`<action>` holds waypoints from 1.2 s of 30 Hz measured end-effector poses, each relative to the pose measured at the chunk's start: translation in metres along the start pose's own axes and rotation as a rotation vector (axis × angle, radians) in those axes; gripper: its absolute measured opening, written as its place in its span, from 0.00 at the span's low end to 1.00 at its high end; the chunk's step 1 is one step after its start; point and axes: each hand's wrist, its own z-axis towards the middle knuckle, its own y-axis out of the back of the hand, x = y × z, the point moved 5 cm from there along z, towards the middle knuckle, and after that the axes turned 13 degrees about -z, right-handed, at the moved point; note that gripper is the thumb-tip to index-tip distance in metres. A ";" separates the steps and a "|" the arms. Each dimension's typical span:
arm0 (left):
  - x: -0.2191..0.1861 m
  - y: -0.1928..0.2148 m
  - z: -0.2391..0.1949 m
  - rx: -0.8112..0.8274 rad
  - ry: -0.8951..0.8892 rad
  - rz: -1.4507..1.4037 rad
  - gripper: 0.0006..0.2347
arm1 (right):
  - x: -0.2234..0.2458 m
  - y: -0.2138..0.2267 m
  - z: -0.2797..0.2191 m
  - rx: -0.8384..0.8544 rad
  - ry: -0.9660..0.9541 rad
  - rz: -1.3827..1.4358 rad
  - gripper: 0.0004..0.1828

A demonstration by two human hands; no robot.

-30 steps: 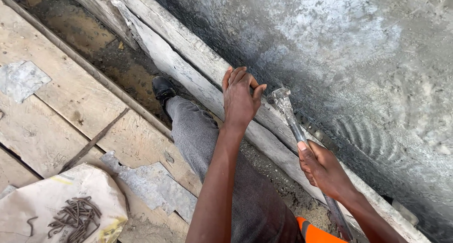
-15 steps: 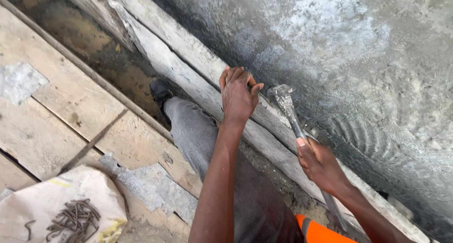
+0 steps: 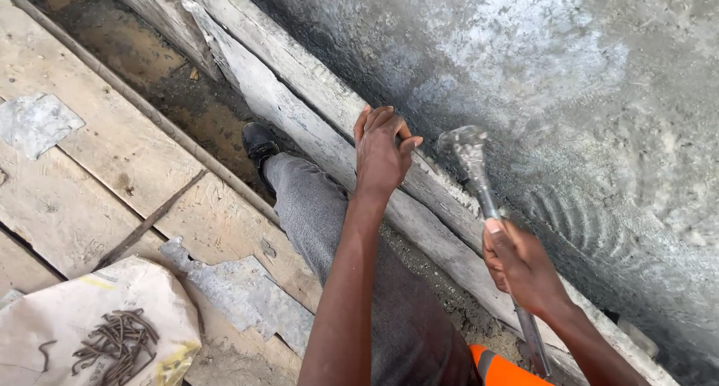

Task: The person hammers nails into wooden planks positioned against a concrete wall. They repeatedly pick nails from a sack, place them on the wood, and strike them with a hammer to secure the planks.

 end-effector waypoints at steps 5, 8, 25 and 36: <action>0.010 -0.008 -0.005 0.007 -0.015 -0.068 0.24 | 0.031 0.022 -0.030 -0.128 0.548 0.245 0.22; -0.002 0.000 -0.001 -0.042 -0.007 0.006 0.34 | 0.012 0.003 -0.010 -0.161 0.580 0.114 0.26; -0.002 -0.002 -0.003 -0.023 -0.019 -0.016 0.31 | -0.004 0.000 0.010 0.086 0.095 -0.197 0.27; 0.015 0.002 -0.004 0.102 0.089 -0.150 0.08 | -0.011 0.010 -0.005 0.026 0.266 0.192 0.26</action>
